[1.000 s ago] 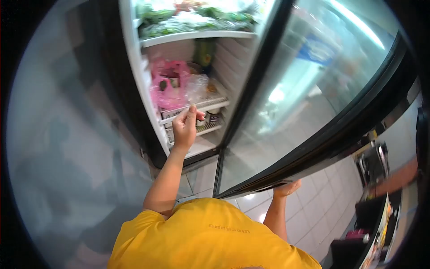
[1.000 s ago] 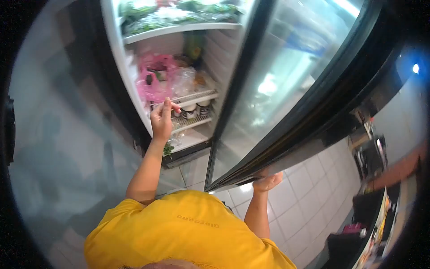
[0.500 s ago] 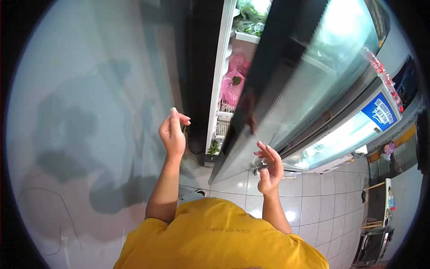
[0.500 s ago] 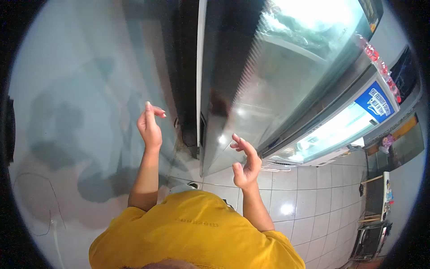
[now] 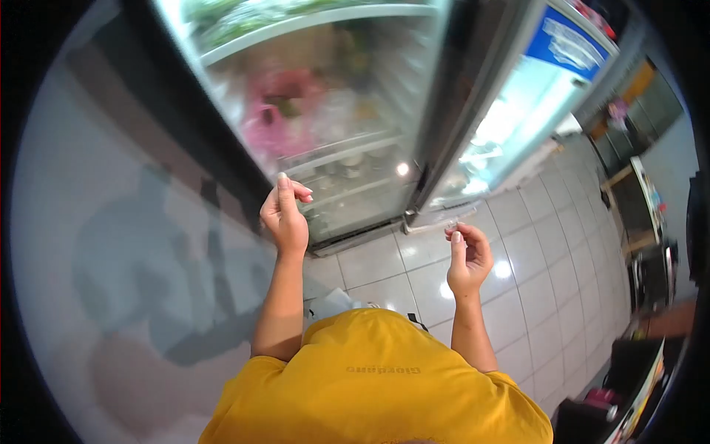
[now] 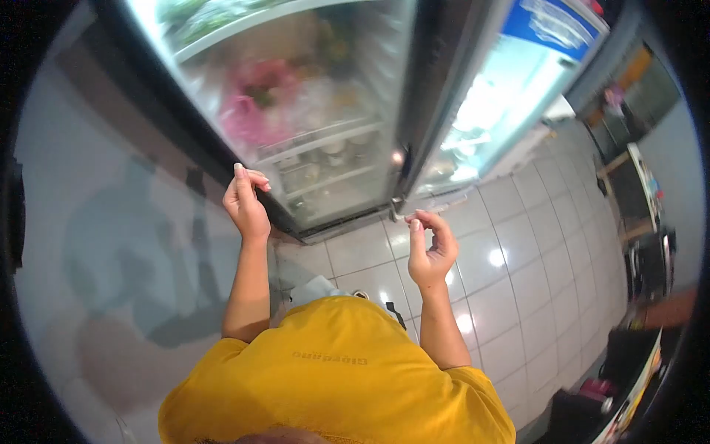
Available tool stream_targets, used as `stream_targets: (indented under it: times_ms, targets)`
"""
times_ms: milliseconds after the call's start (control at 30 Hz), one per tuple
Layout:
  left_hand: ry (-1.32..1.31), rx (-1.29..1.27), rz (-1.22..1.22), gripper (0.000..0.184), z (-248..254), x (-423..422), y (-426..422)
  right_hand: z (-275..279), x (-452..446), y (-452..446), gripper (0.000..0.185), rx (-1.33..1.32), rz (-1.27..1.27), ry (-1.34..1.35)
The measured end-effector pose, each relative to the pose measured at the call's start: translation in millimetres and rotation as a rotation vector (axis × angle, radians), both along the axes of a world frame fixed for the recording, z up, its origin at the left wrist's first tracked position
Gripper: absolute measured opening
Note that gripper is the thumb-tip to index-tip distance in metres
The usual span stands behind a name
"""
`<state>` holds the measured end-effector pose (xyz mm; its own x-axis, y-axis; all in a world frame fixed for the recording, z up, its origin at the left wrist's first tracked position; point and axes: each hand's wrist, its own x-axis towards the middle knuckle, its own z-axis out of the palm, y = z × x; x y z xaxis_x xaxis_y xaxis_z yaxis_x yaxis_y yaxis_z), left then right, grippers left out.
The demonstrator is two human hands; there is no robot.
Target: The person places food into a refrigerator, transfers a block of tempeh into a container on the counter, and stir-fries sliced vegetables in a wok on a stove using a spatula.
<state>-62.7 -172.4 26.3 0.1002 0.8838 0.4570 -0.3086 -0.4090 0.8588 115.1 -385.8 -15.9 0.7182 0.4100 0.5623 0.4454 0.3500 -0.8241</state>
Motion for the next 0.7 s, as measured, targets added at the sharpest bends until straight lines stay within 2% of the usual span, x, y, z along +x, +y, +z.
stream_targets:
  times_ms: [67,233,500,567,600,633,700]
  targets:
    - [0.031,-0.014,-0.125,0.047,-3,40,-15,-9,18,-35,0.014,-0.048,-0.158,0.111]
    - [0.059,-0.021,-0.419,0.045,-18,150,-58,-21,51,-118,0.014,-0.043,-0.489,0.199]
    - [0.185,-0.037,-0.904,0.042,-54,336,-160,-43,112,-230,0.018,-0.1,-1.051,0.243]
    - [0.235,-0.05,-0.974,0.039,-68,384,-184,-48,138,-254,0.018,-0.122,-1.178,0.222]
    - [0.238,-0.058,-1.024,0.037,-72,406,-198,-54,148,-268,0.021,-0.099,-1.207,0.305]
    - [0.217,-0.152,-1.112,0.025,-78,431,-213,-55,163,-284,0.023,-0.066,-1.235,0.382]
    - [0.226,-0.135,-1.192,0.019,-83,482,-245,-45,192,-304,0.026,-0.022,-1.3,0.401]
